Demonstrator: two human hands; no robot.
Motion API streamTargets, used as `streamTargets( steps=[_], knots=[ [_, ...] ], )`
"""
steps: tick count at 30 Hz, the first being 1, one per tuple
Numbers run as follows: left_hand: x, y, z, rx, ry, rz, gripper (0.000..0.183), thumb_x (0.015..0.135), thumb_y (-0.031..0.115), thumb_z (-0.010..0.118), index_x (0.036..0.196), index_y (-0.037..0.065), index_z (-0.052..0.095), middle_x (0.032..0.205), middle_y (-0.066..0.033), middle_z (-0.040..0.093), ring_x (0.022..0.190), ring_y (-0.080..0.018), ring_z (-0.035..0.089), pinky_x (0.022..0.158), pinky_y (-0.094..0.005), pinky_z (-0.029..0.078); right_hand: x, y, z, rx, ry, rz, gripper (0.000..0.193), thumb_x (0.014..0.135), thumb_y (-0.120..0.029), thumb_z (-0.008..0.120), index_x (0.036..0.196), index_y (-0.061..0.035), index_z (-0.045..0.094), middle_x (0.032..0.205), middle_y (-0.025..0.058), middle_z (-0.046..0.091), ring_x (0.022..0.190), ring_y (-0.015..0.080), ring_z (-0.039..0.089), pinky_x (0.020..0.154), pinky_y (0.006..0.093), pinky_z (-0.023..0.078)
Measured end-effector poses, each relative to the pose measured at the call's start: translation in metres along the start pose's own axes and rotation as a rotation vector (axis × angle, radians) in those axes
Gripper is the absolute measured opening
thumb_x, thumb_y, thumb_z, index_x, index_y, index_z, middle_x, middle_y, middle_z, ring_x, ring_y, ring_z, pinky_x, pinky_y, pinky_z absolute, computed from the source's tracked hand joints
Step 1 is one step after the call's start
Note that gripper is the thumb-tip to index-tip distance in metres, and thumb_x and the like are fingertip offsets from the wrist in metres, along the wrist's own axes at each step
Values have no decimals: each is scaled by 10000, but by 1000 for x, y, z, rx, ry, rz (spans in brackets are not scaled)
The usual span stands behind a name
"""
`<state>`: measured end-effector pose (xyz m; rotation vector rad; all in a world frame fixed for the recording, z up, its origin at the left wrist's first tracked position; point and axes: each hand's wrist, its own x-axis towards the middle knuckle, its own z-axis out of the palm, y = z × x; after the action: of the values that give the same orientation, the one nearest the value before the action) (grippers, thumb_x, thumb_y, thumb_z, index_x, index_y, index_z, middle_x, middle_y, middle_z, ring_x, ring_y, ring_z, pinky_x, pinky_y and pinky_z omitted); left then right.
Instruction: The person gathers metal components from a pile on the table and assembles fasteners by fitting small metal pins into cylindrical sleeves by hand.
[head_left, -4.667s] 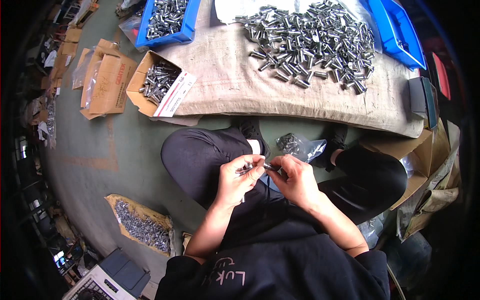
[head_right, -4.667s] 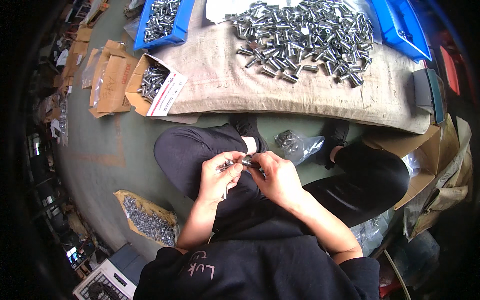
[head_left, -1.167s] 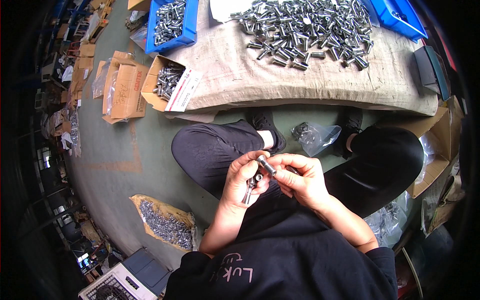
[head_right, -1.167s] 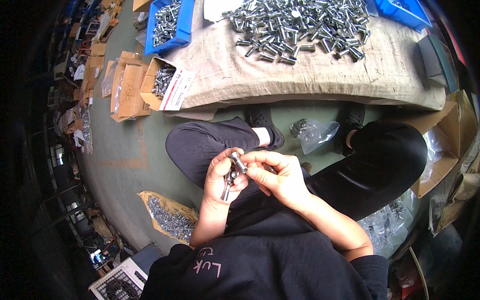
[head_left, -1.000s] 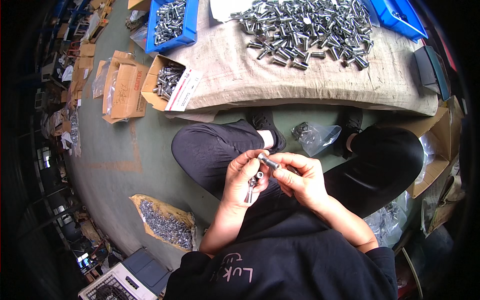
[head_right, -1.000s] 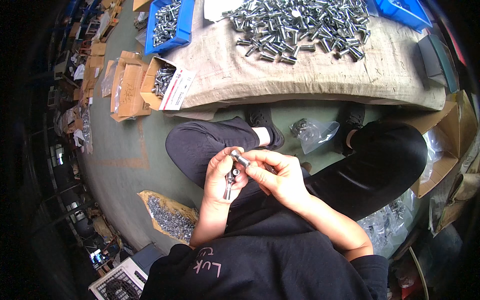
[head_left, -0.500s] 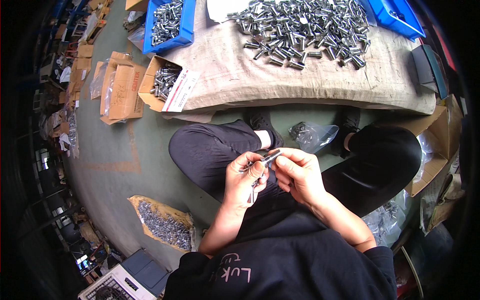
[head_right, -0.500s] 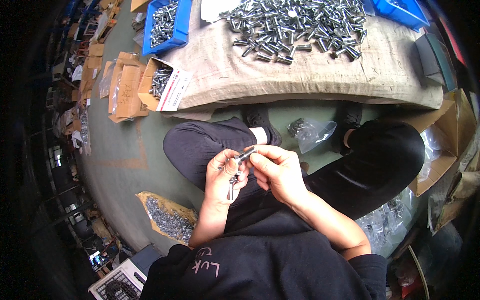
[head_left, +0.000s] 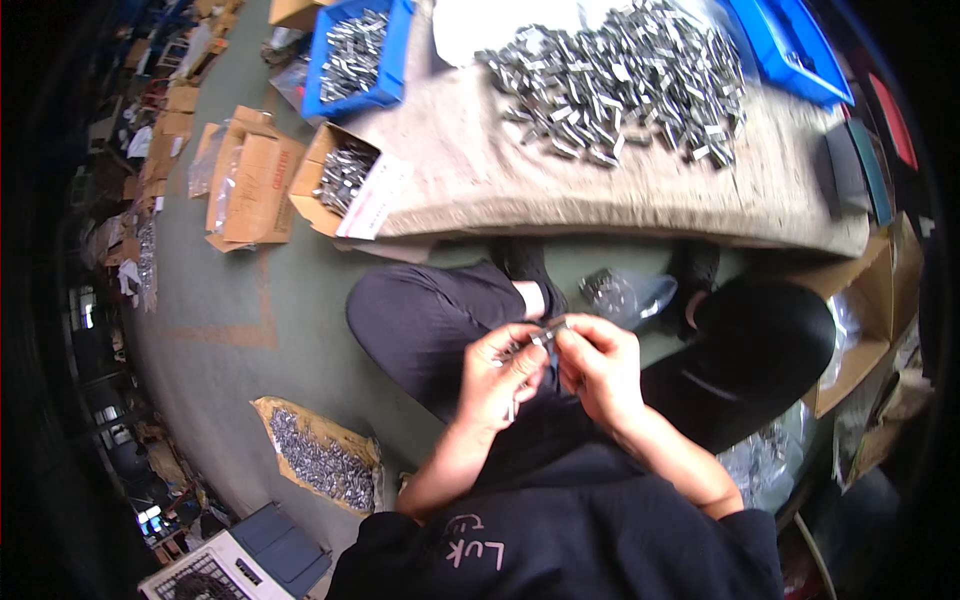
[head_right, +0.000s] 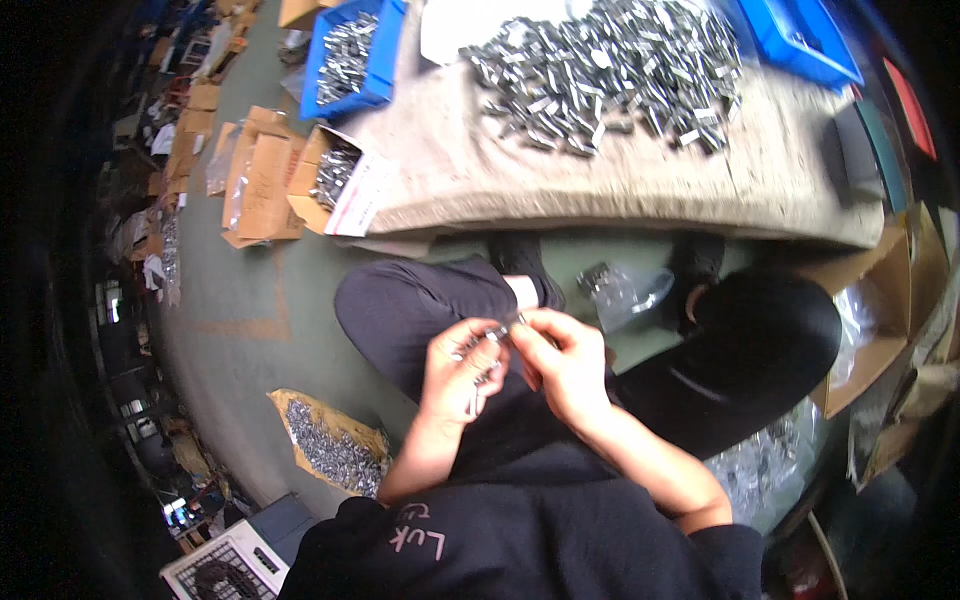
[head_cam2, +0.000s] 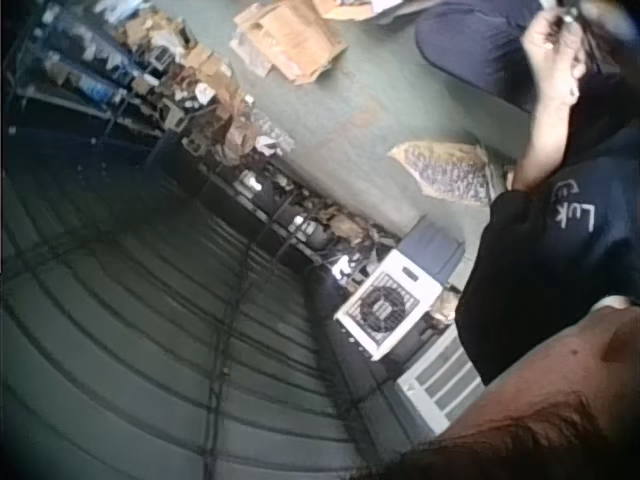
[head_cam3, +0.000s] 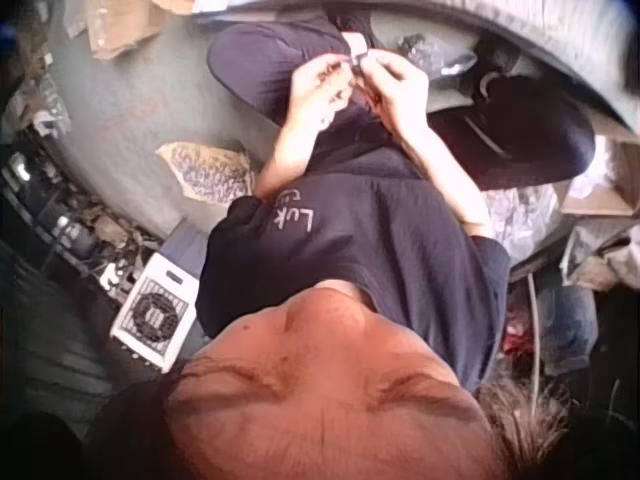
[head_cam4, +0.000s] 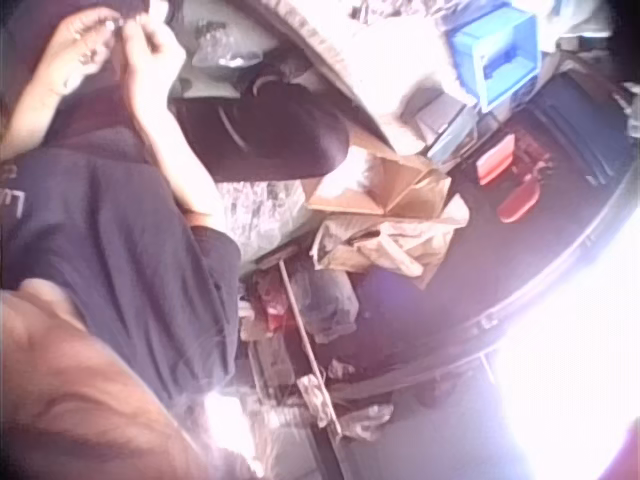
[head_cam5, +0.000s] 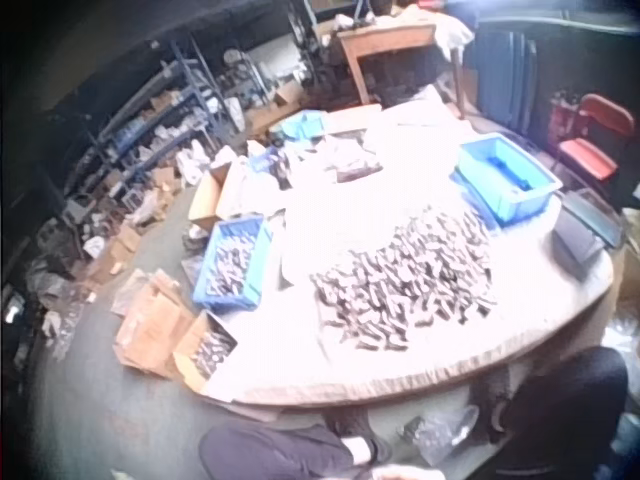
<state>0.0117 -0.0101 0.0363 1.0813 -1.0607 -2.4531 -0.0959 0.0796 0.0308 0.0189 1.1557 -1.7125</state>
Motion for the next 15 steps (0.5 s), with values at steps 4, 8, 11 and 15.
streamTargets(
  steps=[4, 8, 11, 15],
  knots=[
    [27, 1, -5, -172, -17, -126, 213, 864, 169, 539, 989, -3, 531, 708, -53, 547, 513, -85, 482, 358, -162, 351, 10, 7, -8, -19, 29, -83, 153, 820, -75, 587, 944, 12, 599, 594, 0, 519, 423, 36, 413, 362, 181, 314],
    [98, 54, -23, -586, -39, -220, 214, 860, 279, 531, 959, 89, 519, 685, 13, 501, 459, -64, 417, 346, -162, 374, 14, -2, -12, 93, 71, 32, 173, 829, -121, 594, 974, -28, 576, 590, -13, 474, 439, 55, 385, 361, 199, 300],
    [167, 130, -47, -587, -83, -39, 181, 851, 292, 544, 950, 142, 564, 645, 55, 515, 497, -79, 456, 361, -178, 355, 12, -4, -19, 72, 96, 36, 149, 830, -131, 590, 936, -27, 580, 586, -16, 462, 425, 60, 366, 351, 202, 276],
    [233, 202, -66, -683, 99, 198, 255, 841, 312, 570, 861, 58, 551, 689, -27, 546, 479, -89, 436, 364, -191, 320, 9, -5, -24, 55, 121, 39, 144, 831, -136, 589, 923, -25, 579, 581, -15, 456, 415, 62, 358, 344, 203, 263]
  ],
)
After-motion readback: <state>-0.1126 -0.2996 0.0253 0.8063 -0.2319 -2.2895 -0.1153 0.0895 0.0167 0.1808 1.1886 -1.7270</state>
